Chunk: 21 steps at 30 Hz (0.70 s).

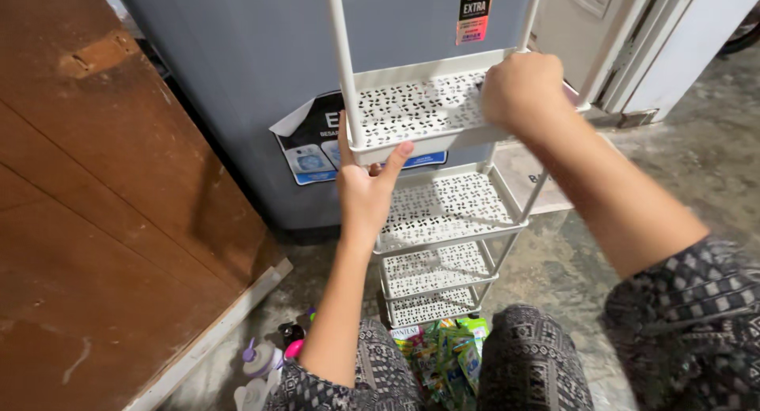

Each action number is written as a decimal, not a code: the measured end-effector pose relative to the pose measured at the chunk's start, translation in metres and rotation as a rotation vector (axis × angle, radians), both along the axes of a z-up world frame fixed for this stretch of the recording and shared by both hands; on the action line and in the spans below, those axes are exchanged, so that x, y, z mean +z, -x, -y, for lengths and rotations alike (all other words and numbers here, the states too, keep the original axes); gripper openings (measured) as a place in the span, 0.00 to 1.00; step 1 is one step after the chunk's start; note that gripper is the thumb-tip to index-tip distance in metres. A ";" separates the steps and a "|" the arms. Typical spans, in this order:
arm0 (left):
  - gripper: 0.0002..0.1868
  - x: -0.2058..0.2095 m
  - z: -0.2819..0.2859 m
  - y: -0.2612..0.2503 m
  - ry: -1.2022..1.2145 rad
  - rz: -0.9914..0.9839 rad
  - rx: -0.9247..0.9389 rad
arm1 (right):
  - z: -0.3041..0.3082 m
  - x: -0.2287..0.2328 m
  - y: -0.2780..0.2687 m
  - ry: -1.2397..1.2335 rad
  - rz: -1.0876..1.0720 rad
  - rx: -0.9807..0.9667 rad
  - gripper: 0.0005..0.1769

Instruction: The person sits on the floor and wipes the shelves and vertical supports of a white plastic rack using a pink cloth. They clean each shelf individually, moving from the top shelf down to the bottom shelf, and also wipe the side supports of the rack.

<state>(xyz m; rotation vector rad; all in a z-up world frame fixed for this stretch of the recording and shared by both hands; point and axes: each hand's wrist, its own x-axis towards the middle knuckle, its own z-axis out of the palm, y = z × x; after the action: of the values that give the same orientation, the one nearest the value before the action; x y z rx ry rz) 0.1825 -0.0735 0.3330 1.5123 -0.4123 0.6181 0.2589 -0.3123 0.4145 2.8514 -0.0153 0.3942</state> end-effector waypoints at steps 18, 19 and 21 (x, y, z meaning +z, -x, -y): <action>0.52 -0.003 -0.009 -0.011 -0.158 -0.011 0.073 | -0.099 0.027 0.037 -0.777 -0.240 0.933 0.21; 0.54 -0.005 -0.007 -0.011 -0.137 0.020 0.066 | -0.084 0.030 0.040 -0.775 -0.295 0.871 0.21; 0.58 -0.009 0.001 -0.012 -0.091 0.087 0.051 | -0.057 0.039 0.041 -0.704 -0.324 0.781 0.21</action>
<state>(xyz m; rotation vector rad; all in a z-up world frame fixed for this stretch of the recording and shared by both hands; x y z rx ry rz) 0.1946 -0.0743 0.3244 1.5903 -0.4750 0.7150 0.2176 -0.2556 0.4539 3.4516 1.2789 0.0443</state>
